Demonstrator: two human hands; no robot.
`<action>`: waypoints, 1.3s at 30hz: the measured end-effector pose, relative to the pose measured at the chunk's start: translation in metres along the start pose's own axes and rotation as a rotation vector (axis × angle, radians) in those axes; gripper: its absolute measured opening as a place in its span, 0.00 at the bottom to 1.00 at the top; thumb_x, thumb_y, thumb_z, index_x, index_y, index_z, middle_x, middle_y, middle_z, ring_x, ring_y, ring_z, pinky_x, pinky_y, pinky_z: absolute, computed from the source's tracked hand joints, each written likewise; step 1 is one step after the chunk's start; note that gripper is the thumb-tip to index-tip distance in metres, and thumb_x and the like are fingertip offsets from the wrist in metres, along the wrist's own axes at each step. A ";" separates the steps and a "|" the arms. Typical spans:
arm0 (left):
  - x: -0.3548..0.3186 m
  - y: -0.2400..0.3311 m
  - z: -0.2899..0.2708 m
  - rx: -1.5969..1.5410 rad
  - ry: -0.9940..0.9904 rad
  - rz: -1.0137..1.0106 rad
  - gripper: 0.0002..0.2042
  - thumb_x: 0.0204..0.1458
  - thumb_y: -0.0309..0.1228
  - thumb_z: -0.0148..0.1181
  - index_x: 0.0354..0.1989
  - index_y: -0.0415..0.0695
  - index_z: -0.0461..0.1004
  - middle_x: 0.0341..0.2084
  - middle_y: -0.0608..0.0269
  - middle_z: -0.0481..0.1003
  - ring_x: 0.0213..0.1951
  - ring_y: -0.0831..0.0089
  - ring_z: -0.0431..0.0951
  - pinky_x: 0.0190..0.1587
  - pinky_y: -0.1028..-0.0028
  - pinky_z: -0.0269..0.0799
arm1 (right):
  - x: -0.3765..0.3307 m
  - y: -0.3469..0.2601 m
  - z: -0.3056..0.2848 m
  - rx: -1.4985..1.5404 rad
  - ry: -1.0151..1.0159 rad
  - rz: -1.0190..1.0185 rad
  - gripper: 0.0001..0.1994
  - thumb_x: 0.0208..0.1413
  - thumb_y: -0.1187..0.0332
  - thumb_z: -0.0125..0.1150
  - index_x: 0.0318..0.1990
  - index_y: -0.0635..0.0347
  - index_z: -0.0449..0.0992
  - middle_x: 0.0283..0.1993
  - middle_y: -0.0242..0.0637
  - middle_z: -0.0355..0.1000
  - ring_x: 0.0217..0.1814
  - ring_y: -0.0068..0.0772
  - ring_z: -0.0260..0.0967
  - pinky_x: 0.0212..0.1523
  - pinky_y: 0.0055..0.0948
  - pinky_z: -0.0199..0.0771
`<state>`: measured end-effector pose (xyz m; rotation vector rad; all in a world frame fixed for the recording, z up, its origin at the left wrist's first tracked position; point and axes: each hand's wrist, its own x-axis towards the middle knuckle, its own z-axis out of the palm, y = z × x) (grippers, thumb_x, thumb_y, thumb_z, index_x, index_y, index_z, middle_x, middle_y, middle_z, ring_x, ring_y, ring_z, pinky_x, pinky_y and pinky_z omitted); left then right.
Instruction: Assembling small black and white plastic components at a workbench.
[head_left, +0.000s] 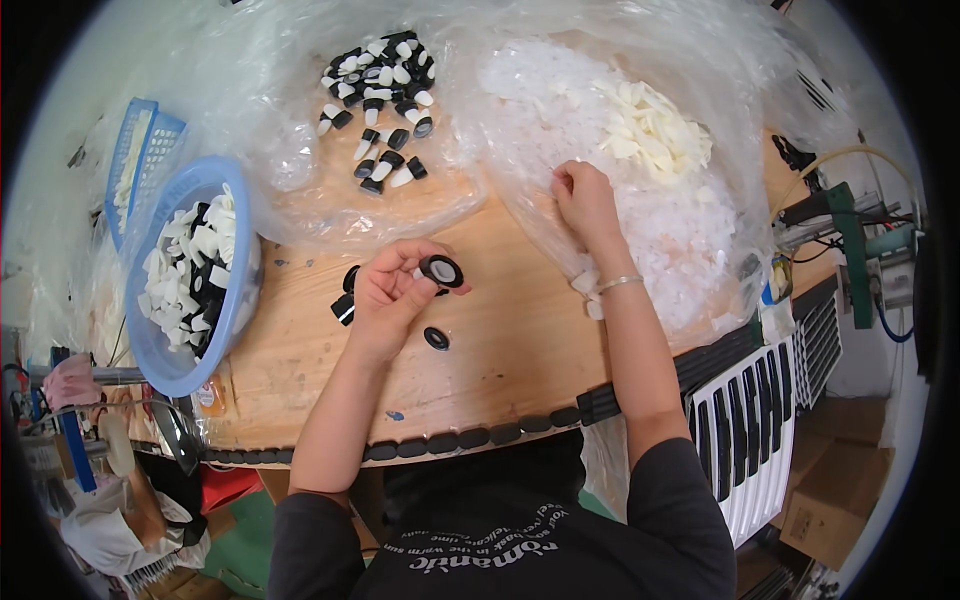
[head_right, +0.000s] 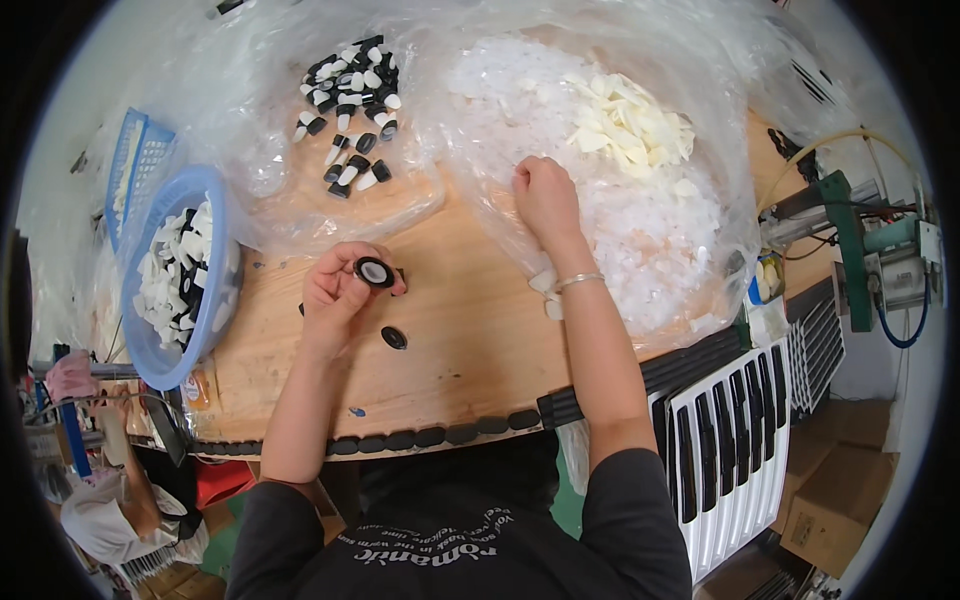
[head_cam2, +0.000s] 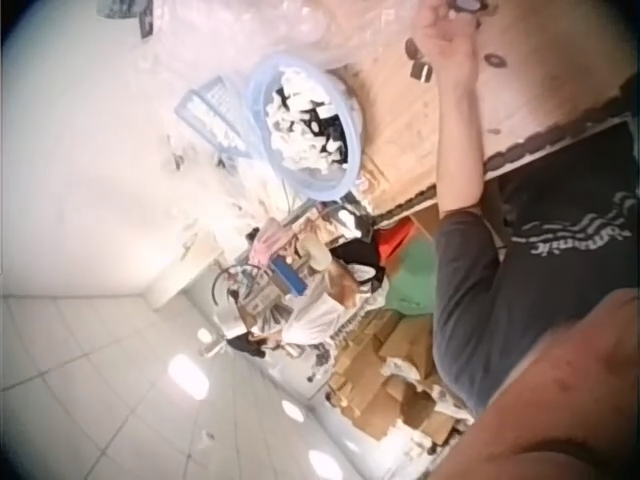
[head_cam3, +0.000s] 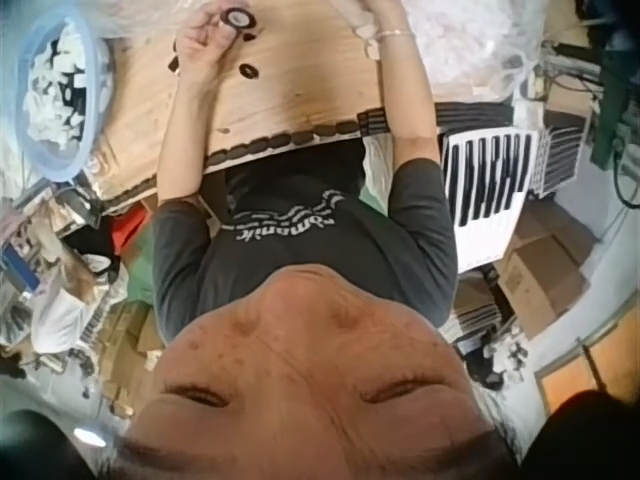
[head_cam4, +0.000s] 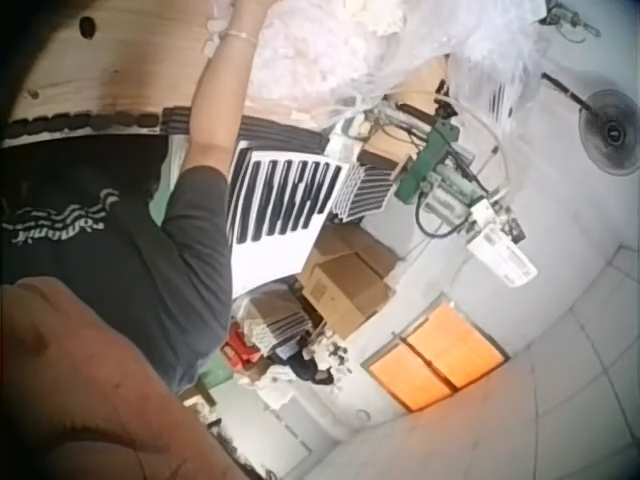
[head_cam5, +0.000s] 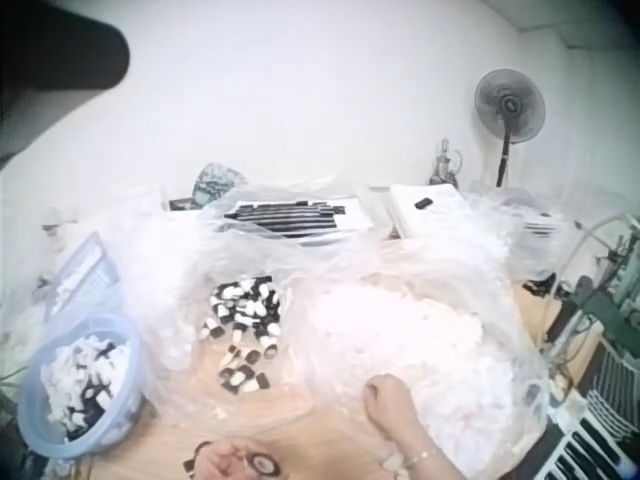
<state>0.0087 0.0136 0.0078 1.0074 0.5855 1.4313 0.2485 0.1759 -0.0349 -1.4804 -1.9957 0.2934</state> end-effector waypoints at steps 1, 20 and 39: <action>0.000 0.000 0.000 0.012 0.007 0.006 0.17 0.51 0.33 0.64 0.45 0.36 0.69 0.39 0.55 0.72 0.37 0.66 0.75 0.42 0.68 0.72 | 0.000 0.001 -0.005 -0.007 0.002 0.007 0.08 0.50 0.73 0.59 0.37 0.66 0.77 0.33 0.46 0.75 0.31 0.41 0.73 0.37 0.31 0.73; -0.003 0.011 -0.004 -0.002 0.029 0.036 0.17 0.52 0.33 0.64 0.45 0.37 0.69 0.38 0.55 0.71 0.36 0.69 0.74 0.40 0.74 0.71 | -0.035 0.020 -0.120 -0.109 -0.369 0.250 0.06 0.41 0.75 0.65 0.28 0.68 0.76 0.23 0.39 0.73 0.25 0.26 0.69 0.31 0.25 0.71; -0.004 0.009 -0.007 0.070 0.039 -0.006 0.16 0.51 0.33 0.64 0.43 0.36 0.70 0.37 0.54 0.74 0.36 0.70 0.74 0.41 0.73 0.71 | -0.028 0.025 -0.095 -0.177 -0.273 0.264 0.10 0.37 0.77 0.64 0.32 0.64 0.79 0.29 0.47 0.76 0.34 0.43 0.75 0.36 0.35 0.74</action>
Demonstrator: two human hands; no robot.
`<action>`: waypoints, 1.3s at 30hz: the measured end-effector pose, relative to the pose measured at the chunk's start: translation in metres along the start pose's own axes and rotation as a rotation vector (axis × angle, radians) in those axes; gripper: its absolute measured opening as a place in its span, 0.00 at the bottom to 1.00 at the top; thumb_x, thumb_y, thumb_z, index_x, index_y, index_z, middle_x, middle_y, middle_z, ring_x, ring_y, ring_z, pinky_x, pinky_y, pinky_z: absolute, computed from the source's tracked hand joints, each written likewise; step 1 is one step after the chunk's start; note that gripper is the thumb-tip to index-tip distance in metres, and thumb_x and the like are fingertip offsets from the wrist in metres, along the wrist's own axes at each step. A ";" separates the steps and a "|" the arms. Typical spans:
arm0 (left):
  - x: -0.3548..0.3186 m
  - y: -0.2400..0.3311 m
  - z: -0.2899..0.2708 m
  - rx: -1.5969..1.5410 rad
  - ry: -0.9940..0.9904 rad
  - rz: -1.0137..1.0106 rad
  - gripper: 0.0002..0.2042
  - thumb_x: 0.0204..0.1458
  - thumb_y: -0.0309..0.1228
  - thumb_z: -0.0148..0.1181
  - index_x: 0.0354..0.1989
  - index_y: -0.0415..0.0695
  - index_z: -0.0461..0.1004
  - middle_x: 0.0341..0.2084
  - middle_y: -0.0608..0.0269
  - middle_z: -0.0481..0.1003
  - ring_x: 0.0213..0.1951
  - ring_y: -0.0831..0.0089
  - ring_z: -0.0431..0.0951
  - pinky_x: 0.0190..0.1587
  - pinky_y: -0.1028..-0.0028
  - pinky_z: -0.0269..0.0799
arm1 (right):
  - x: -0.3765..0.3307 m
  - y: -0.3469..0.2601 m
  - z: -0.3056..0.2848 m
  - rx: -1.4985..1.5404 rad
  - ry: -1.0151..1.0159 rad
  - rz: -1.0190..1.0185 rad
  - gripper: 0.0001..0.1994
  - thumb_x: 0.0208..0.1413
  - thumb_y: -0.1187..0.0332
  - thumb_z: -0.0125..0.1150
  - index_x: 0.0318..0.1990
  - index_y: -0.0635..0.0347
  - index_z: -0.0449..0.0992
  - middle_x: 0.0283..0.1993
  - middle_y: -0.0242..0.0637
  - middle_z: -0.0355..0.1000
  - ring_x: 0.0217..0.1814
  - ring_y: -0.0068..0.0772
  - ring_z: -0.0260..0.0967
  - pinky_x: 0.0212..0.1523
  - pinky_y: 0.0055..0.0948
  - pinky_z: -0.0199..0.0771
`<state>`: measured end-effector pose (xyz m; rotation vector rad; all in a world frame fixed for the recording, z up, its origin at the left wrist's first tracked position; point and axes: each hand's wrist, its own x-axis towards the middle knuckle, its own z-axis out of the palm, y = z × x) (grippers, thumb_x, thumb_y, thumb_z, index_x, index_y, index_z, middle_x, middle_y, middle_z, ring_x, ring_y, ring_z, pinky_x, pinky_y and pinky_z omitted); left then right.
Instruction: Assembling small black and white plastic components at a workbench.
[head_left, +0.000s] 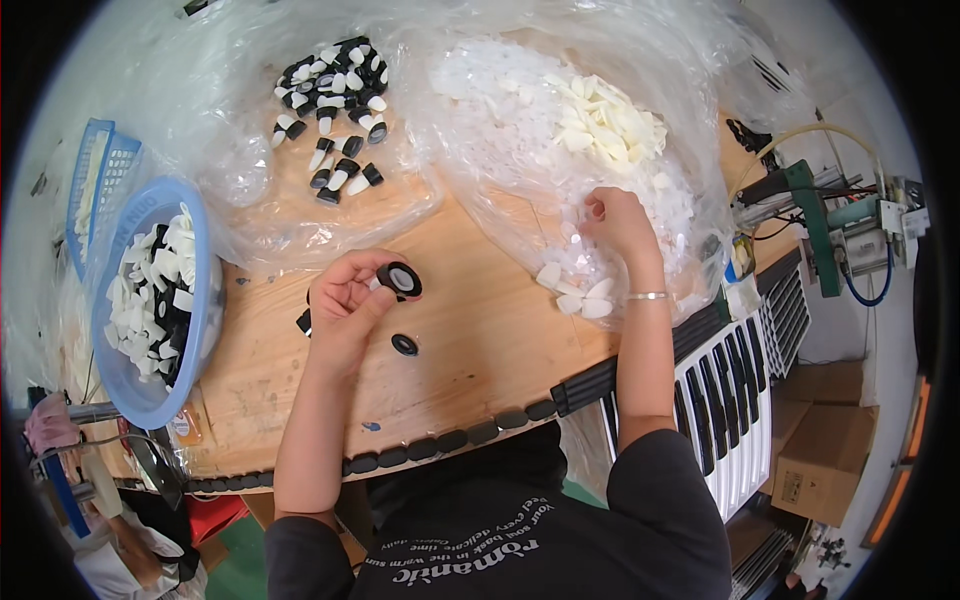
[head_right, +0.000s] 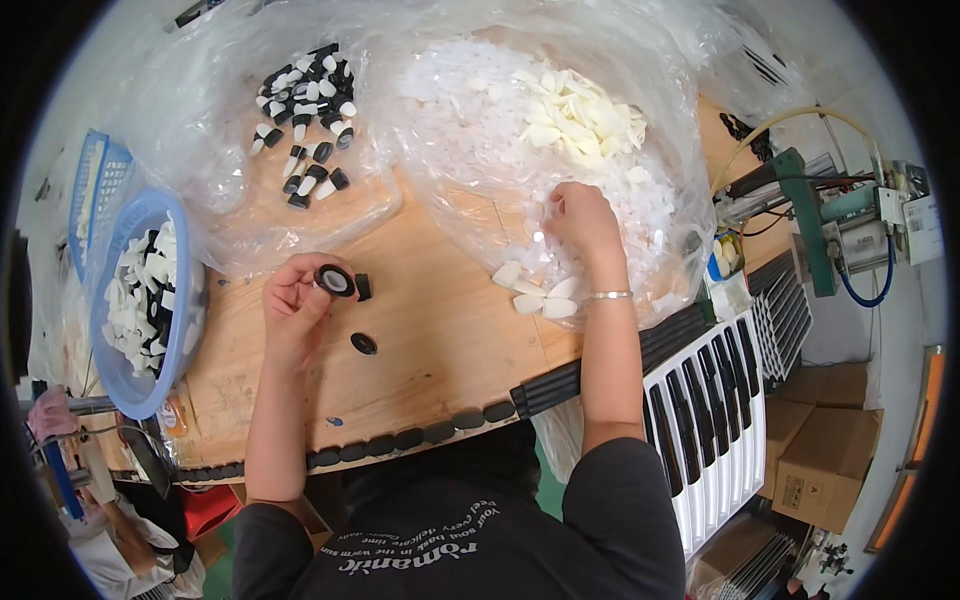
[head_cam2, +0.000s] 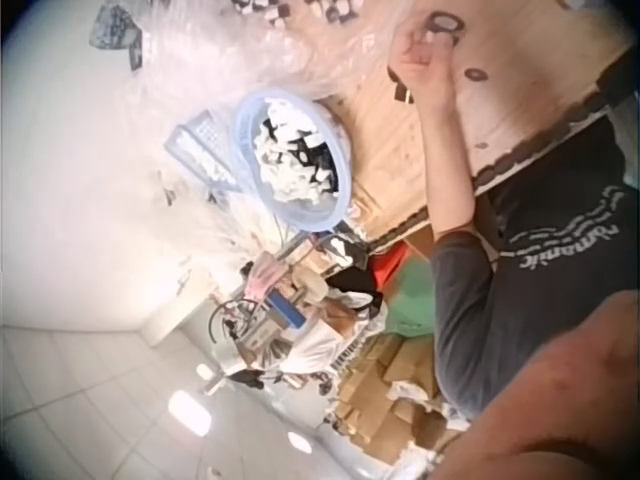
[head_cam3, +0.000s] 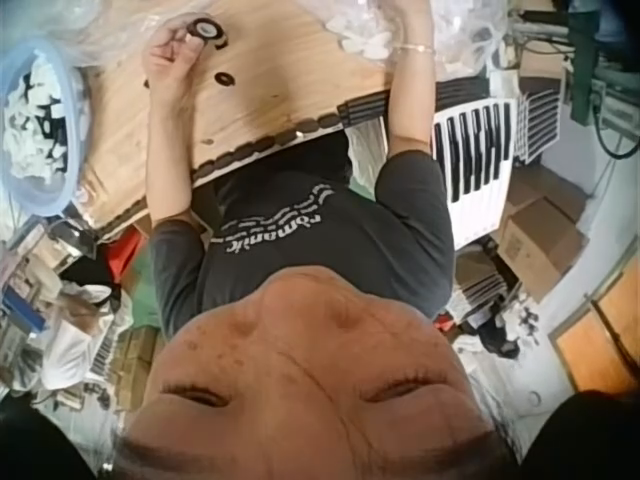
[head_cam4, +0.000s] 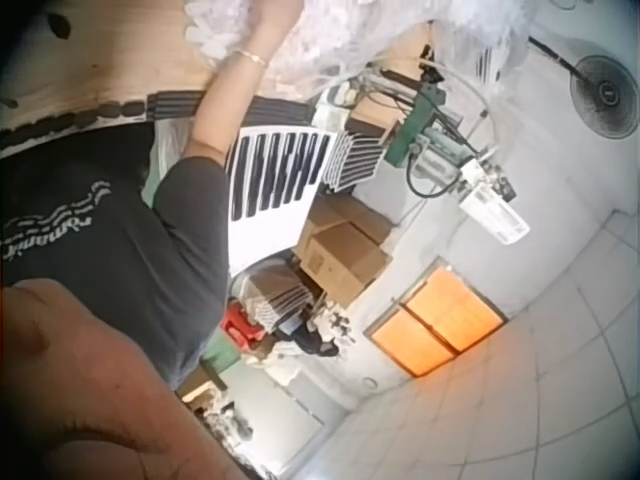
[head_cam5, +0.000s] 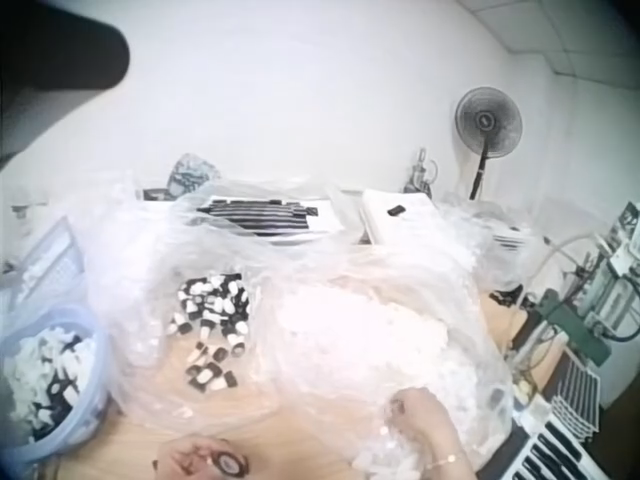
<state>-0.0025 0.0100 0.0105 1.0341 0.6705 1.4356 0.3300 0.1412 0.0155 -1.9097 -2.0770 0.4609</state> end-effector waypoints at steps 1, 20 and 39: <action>0.000 0.000 0.001 0.000 0.001 0.003 0.16 0.51 0.33 0.64 0.43 0.36 0.70 0.37 0.54 0.74 0.36 0.70 0.74 0.41 0.73 0.71 | 0.000 -0.001 0.002 -0.003 0.015 -0.029 0.11 0.37 0.76 0.64 0.33 0.64 0.79 0.29 0.47 0.76 0.34 0.43 0.75 0.36 0.35 0.74; 0.002 -0.005 0.004 0.025 -0.012 -0.038 0.18 0.49 0.34 0.66 0.43 0.35 0.70 0.37 0.57 0.74 0.36 0.71 0.75 0.42 0.72 0.72 | -0.018 0.021 0.036 -0.060 0.156 0.148 0.39 0.48 0.45 0.60 0.64 0.57 0.56 0.67 0.52 0.49 0.67 0.61 0.42 0.59 0.67 0.43; 0.006 0.003 -0.003 -0.029 -0.013 0.015 0.13 0.50 0.21 0.60 0.44 0.33 0.70 0.36 0.59 0.75 0.37 0.74 0.76 0.43 0.76 0.71 | -0.030 0.019 0.024 -0.218 0.132 0.208 0.18 0.57 0.57 0.52 0.46 0.64 0.65 0.47 0.59 0.65 0.42 0.64 0.69 0.45 0.49 0.71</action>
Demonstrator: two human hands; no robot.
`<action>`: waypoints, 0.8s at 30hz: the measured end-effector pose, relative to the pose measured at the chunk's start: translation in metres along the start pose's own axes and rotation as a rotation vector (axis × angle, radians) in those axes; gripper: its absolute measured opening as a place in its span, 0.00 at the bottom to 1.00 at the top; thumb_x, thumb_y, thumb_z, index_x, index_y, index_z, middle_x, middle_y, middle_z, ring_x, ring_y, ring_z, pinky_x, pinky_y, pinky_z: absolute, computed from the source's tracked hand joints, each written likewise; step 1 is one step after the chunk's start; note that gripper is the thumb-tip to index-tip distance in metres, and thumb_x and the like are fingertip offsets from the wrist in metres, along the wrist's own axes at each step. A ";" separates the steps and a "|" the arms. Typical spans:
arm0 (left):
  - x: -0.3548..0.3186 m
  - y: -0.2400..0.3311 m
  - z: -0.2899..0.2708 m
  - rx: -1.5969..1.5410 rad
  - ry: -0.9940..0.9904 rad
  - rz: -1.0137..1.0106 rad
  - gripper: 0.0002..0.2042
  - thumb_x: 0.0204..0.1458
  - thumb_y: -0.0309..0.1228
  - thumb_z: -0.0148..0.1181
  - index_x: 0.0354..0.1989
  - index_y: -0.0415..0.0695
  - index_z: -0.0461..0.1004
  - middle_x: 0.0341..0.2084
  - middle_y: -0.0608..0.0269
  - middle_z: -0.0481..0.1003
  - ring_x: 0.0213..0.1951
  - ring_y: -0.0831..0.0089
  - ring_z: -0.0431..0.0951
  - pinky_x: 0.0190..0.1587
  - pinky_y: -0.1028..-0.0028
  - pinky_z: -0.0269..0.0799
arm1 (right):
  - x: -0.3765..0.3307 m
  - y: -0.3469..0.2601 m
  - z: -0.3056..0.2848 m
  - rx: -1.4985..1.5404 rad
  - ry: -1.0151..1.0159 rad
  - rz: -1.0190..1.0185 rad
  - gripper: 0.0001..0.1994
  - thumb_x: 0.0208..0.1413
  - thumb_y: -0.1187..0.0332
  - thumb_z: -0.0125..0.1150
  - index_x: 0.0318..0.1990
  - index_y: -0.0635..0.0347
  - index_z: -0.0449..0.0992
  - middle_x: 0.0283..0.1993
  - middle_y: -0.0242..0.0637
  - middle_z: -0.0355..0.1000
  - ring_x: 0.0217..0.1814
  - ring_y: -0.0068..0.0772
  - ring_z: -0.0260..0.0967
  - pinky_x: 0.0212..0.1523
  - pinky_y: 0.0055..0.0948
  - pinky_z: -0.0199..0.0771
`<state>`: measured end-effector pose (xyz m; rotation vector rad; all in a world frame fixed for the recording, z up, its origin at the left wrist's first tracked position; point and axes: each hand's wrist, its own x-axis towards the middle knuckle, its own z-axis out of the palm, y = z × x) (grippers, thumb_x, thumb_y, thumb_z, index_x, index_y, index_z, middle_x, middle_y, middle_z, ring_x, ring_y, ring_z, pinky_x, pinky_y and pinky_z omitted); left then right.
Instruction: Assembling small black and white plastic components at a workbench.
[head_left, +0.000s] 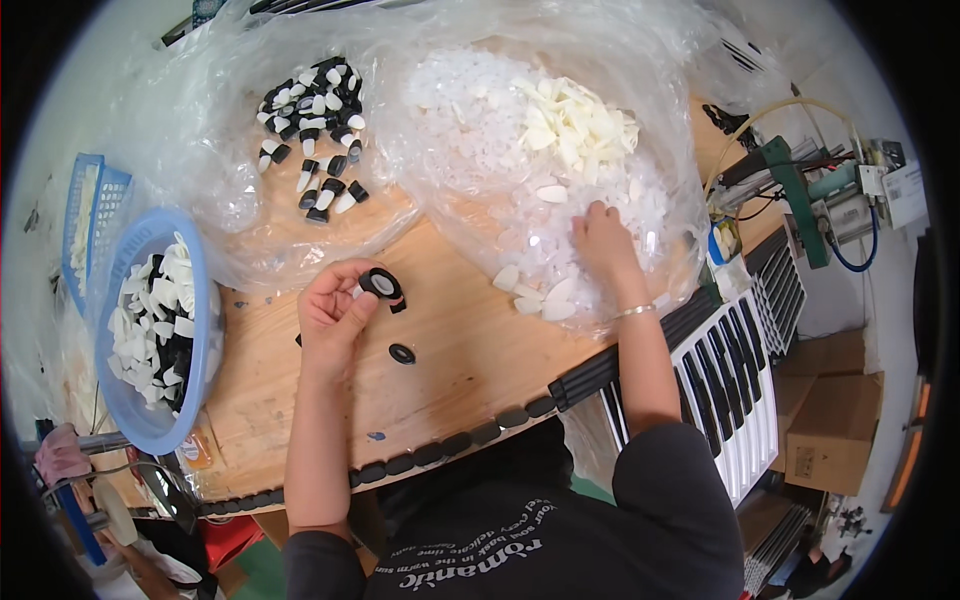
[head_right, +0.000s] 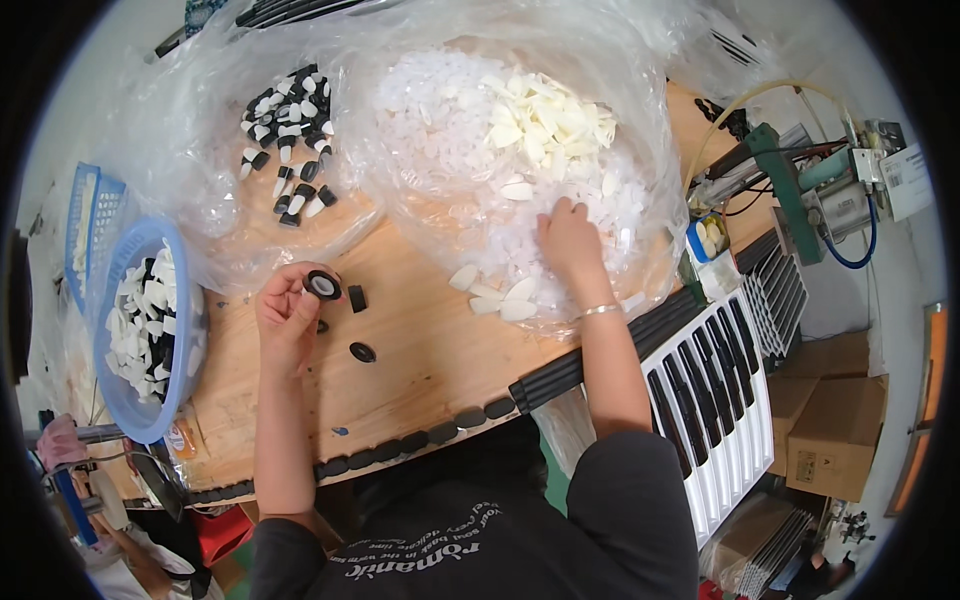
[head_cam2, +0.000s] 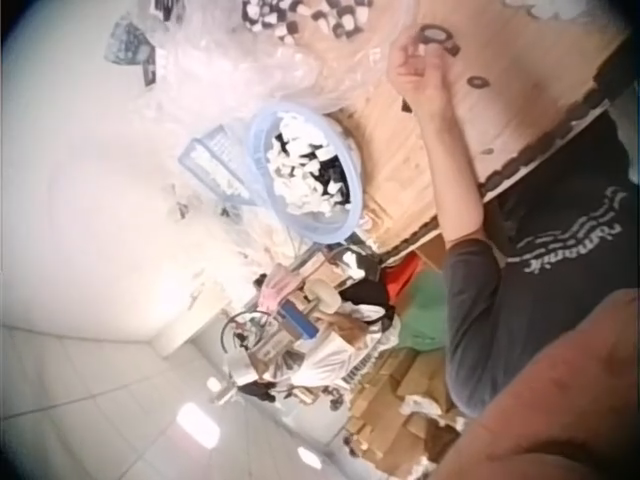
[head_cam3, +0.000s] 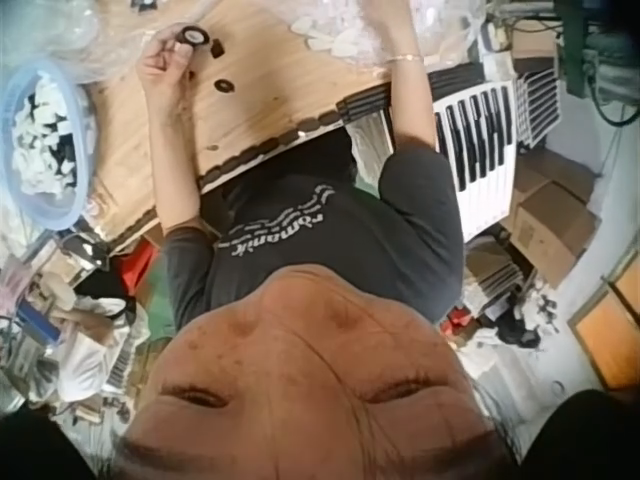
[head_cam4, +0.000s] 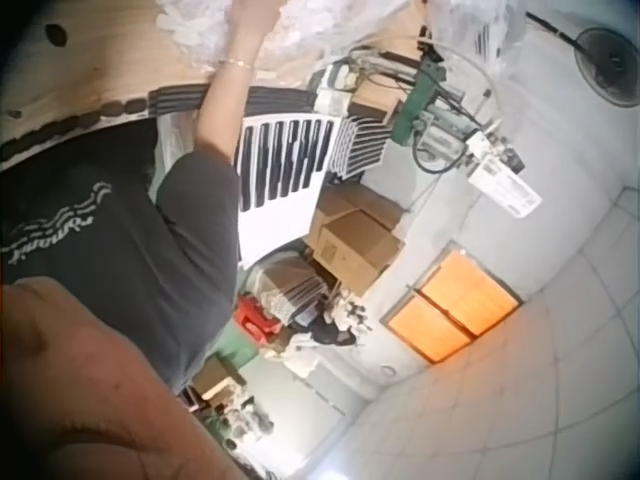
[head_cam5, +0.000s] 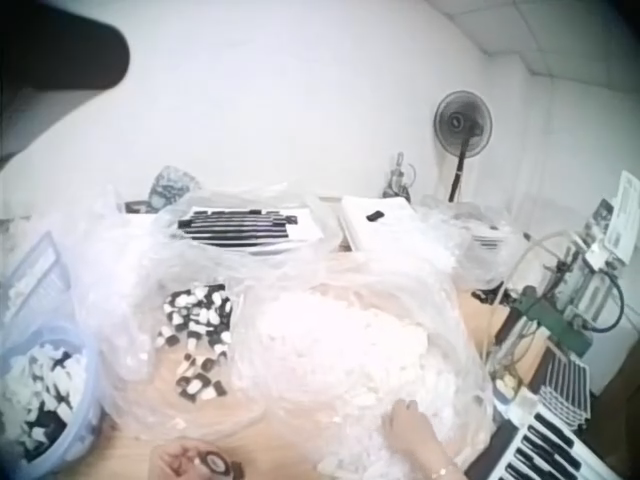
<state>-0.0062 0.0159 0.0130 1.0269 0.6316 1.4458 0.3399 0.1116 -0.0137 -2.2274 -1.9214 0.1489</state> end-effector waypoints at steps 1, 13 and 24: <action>-0.001 0.000 -0.001 -0.002 0.001 -0.003 0.13 0.50 0.21 0.60 0.44 0.33 0.70 0.36 0.59 0.75 0.37 0.74 0.76 0.43 0.76 0.71 | -0.007 -0.010 0.003 0.061 -0.002 -0.060 0.19 0.57 0.59 0.53 0.46 0.66 0.64 0.46 0.61 0.64 0.42 0.65 0.69 0.43 0.50 0.71; -0.004 0.002 -0.007 0.106 -0.019 -0.023 0.17 0.51 0.32 0.63 0.46 0.34 0.70 0.39 0.58 0.74 0.40 0.74 0.75 0.44 0.75 0.71 | 0.019 -0.008 -0.024 0.121 0.153 0.056 0.11 0.49 0.65 0.58 0.38 0.62 0.73 0.40 0.51 0.72 0.43 0.56 0.71 0.41 0.47 0.72; -0.002 -0.001 -0.005 0.014 -0.026 0.024 0.13 0.51 0.19 0.58 0.46 0.33 0.70 0.38 0.57 0.75 0.37 0.73 0.77 0.43 0.76 0.72 | 0.045 0.024 -0.020 -0.010 0.111 0.018 0.08 0.47 0.68 0.58 0.28 0.64 0.75 0.35 0.48 0.75 0.39 0.52 0.73 0.40 0.45 0.73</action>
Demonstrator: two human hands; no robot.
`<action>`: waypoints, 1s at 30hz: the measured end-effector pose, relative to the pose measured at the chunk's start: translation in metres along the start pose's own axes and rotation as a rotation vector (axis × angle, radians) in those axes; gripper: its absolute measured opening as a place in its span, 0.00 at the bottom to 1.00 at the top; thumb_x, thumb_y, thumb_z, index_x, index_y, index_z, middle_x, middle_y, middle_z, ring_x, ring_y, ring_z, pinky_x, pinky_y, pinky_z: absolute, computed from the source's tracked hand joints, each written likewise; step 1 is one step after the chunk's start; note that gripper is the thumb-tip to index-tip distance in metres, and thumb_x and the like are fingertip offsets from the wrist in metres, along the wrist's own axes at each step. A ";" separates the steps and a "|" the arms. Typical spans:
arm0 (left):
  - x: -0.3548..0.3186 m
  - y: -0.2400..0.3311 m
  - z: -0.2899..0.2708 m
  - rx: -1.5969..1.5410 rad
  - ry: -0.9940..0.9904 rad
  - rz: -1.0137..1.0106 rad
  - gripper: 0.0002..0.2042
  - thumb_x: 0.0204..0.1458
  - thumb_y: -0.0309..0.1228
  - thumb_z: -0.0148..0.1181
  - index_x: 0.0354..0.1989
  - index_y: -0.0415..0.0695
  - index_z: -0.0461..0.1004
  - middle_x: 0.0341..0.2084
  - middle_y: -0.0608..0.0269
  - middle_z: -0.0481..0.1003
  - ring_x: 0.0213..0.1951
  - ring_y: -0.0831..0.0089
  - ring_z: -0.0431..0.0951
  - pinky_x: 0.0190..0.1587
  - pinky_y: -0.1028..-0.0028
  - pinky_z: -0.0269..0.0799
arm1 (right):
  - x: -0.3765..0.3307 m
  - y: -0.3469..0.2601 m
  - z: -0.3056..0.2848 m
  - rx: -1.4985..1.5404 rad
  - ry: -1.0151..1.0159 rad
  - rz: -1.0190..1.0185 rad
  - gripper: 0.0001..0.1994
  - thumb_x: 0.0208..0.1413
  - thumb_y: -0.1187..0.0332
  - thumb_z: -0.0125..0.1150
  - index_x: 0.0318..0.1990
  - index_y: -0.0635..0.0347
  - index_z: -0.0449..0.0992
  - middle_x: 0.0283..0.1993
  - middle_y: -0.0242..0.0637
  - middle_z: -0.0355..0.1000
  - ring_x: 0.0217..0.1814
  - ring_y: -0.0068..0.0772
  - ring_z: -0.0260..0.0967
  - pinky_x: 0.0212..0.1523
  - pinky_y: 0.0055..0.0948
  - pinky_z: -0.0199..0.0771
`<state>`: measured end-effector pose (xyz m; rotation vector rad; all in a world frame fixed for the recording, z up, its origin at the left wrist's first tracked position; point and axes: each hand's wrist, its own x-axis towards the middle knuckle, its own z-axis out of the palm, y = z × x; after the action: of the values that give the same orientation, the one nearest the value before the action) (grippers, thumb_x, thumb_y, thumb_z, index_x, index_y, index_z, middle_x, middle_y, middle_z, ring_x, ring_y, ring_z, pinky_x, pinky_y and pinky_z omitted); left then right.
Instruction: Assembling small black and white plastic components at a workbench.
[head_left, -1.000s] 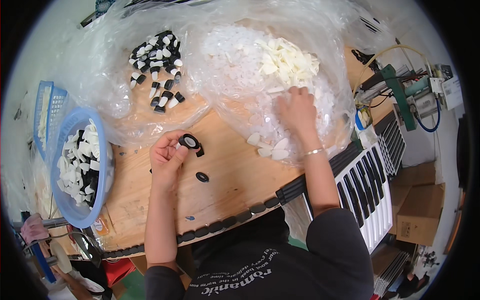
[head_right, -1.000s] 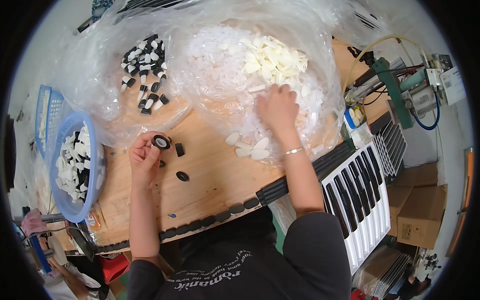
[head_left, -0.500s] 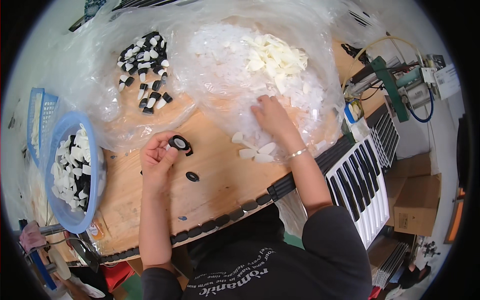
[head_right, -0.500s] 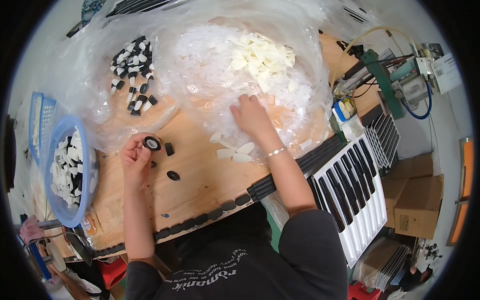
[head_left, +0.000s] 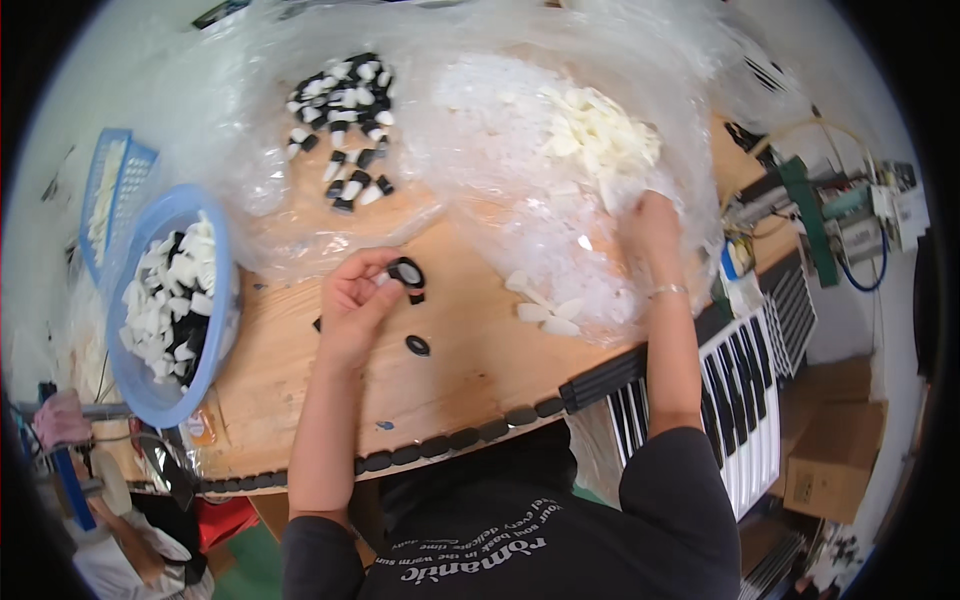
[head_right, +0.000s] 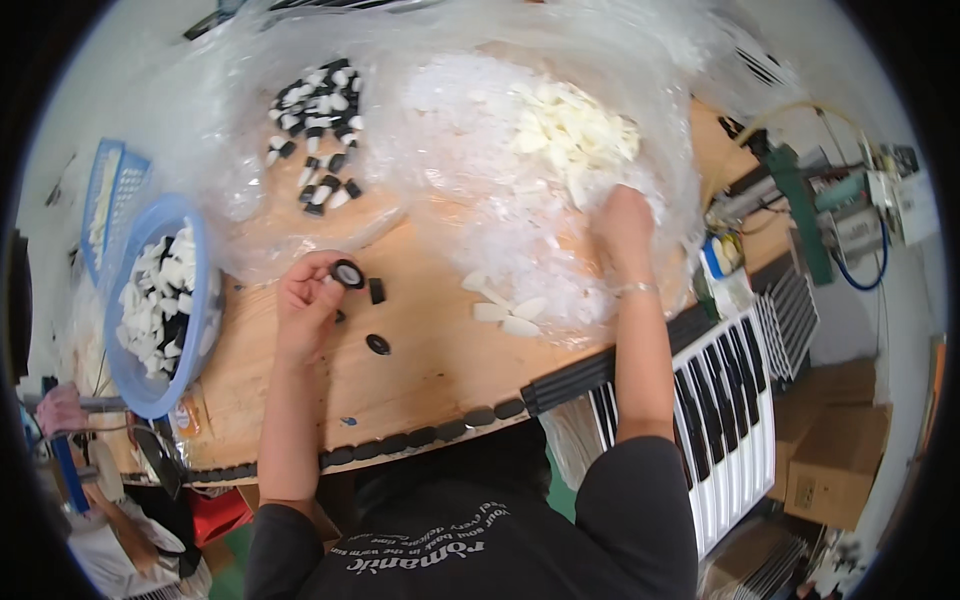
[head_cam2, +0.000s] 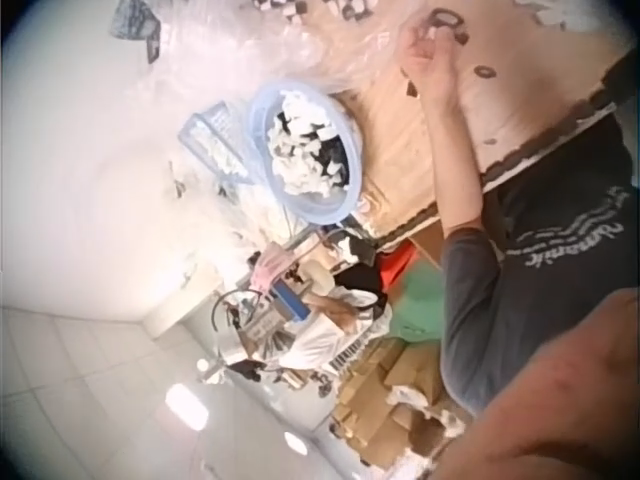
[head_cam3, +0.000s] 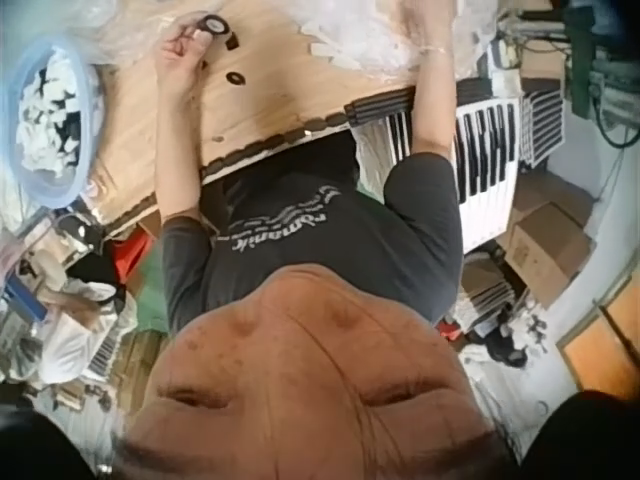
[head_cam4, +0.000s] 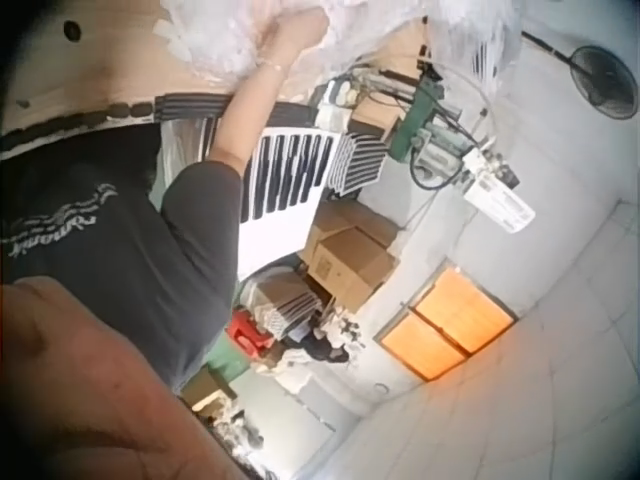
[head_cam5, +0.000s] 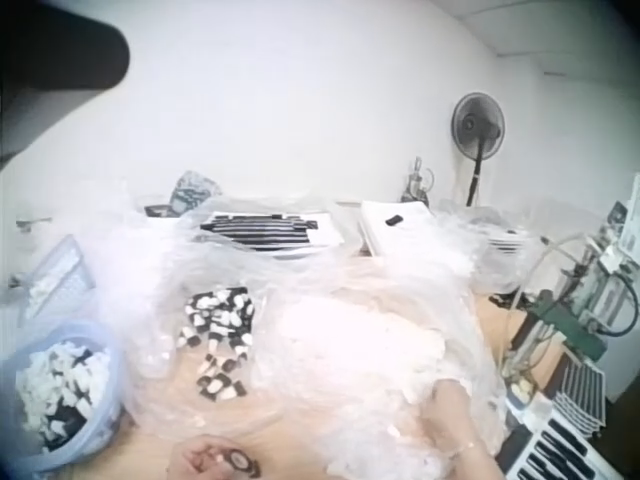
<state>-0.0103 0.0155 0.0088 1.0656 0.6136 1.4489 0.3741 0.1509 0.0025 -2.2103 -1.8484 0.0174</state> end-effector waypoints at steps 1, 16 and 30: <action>0.000 -0.002 0.000 -0.016 0.020 0.006 0.14 0.51 0.18 0.57 0.46 0.33 0.70 0.38 0.56 0.75 0.37 0.73 0.77 0.43 0.75 0.73 | -0.002 -0.003 -0.005 0.056 0.133 -0.039 0.06 0.47 0.71 0.59 0.28 0.65 0.76 0.31 0.48 0.75 0.34 0.46 0.74 0.36 0.39 0.73; 0.000 0.002 0.001 0.055 0.078 0.143 0.14 0.51 0.17 0.58 0.47 0.32 0.69 0.40 0.55 0.74 0.42 0.71 0.76 0.45 0.74 0.74 | -0.107 -0.196 -0.043 1.049 -0.147 -0.930 0.08 0.45 0.82 0.64 0.34 0.63 0.76 0.30 0.37 0.71 0.29 0.29 0.70 0.26 0.22 0.69; -0.004 -0.001 0.006 0.156 0.078 -0.051 0.13 0.50 0.14 0.56 0.46 0.33 0.72 0.40 0.56 0.75 0.40 0.73 0.76 0.43 0.76 0.72 | -0.113 -0.188 -0.045 1.312 -0.514 -0.721 0.10 0.43 0.83 0.66 0.35 0.64 0.78 0.34 0.37 0.74 0.33 0.26 0.74 0.34 0.21 0.77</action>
<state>-0.0053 0.0107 0.0094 1.1092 0.8149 1.4210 0.1787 0.0623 0.0670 -0.6358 -1.8260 1.3008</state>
